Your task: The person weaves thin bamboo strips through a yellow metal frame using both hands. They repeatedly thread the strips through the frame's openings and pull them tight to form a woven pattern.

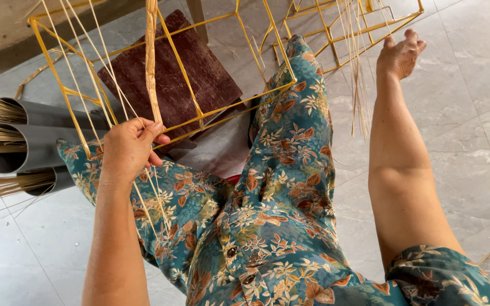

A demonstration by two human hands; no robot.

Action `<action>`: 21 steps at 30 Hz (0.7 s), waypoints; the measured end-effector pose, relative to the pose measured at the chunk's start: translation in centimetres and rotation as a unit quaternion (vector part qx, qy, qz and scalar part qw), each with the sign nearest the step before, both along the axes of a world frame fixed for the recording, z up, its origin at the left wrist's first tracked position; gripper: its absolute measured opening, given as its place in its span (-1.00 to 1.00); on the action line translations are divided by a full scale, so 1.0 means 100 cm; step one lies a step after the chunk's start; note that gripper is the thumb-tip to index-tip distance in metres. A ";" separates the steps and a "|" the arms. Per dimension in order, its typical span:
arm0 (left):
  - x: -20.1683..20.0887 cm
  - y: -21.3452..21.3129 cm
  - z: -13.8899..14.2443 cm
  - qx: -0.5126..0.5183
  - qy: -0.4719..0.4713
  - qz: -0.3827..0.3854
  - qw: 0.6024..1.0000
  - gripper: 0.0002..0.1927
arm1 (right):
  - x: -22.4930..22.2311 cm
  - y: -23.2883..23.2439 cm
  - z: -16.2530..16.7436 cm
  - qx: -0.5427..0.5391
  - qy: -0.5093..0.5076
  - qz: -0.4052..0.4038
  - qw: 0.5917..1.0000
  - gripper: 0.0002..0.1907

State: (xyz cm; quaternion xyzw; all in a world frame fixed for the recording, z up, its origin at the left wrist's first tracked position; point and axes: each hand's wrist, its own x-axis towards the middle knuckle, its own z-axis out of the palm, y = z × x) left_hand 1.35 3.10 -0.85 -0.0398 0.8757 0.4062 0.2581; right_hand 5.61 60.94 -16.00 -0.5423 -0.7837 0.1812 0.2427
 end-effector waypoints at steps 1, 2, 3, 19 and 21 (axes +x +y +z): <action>0.000 0.000 0.000 0.003 0.001 0.000 1.000 -0.76 | 0.001 0.001 0.002 -0.010 -0.035 -0.019 0.999 -0.75; 0.001 0.001 0.001 -0.002 0.001 0.000 1.000 -0.76 | 0.003 0.001 0.003 0.000 -0.037 -0.005 0.999 -0.80; 0.001 0.002 0.001 -0.007 0.002 -0.001 1.000 -0.76 | 0.004 0.003 0.003 0.010 -0.039 0.009 0.999 -0.85; 0.002 0.003 0.008 -0.024 -0.009 -0.005 1.000 -0.76 | 0.029 0.018 0.009 -0.443 0.275 0.134 0.843 -0.90; 0.002 0.003 0.008 -0.021 -0.012 0.000 1.000 -0.77 | 0.027 0.014 0.022 -0.478 0.321 0.166 0.801 -0.92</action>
